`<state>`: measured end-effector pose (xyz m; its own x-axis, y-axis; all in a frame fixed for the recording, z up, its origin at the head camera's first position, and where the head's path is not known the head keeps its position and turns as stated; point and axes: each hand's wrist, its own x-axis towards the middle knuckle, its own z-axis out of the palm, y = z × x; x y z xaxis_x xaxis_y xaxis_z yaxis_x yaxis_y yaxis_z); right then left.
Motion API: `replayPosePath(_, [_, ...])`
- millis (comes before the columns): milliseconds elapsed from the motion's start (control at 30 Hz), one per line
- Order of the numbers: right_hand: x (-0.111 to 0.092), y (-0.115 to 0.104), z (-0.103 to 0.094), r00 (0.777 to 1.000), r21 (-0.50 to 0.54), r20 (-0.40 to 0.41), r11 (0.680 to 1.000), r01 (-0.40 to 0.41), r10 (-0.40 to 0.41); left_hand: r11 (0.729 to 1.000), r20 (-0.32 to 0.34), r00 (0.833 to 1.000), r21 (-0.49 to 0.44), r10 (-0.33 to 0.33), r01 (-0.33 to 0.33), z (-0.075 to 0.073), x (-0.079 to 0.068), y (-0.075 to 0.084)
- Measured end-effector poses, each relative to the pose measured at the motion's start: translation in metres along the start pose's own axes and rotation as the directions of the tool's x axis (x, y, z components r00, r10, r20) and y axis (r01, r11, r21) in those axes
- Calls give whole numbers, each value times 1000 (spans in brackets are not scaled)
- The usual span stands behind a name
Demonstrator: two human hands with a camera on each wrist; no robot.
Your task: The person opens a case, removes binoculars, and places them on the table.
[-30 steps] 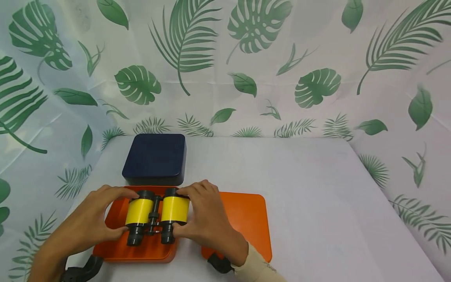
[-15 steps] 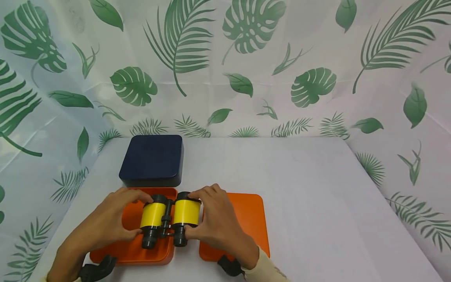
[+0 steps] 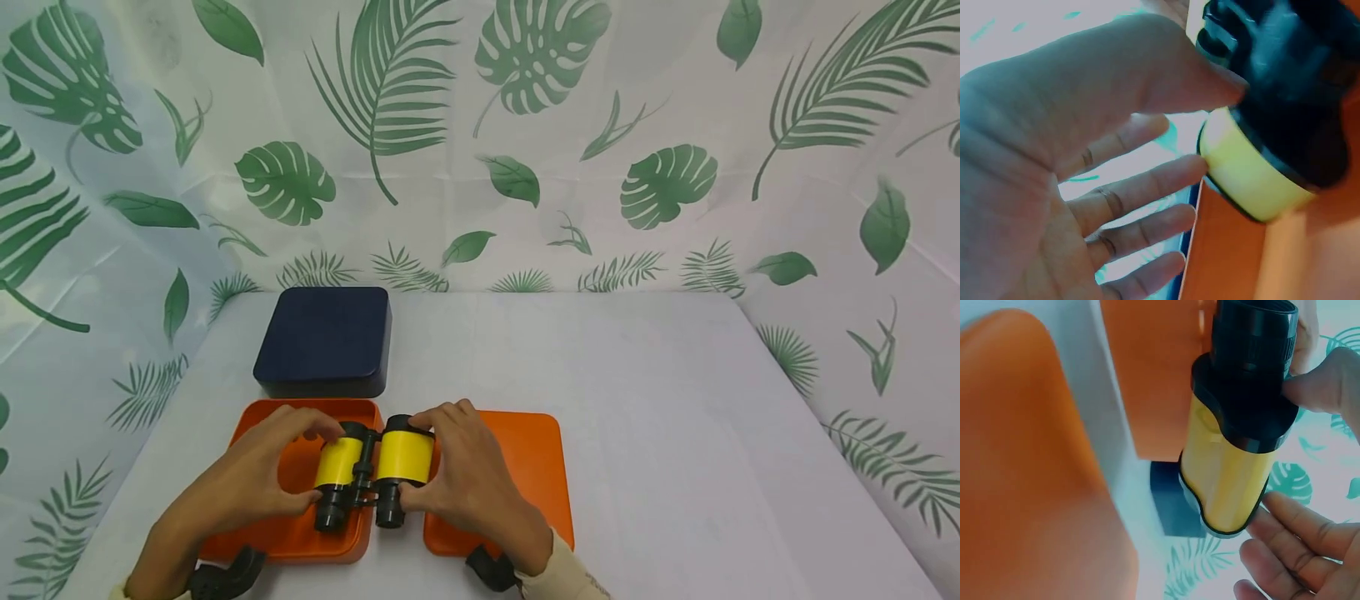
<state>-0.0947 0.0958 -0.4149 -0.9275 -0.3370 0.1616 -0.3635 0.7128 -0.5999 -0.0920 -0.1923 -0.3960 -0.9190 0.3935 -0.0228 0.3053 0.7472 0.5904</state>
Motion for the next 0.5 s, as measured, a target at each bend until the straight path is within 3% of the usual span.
replayPosePath(167, [-1,7,3,999,31,-3,999,-38,38,1000,-10,1000,6,-16,16,3,-4,-9])
replayPosePath(500, [-1,15,10,1000,62,-11,998,-27,28,998,-42,998,-47,-47,45,7,-4,-24])
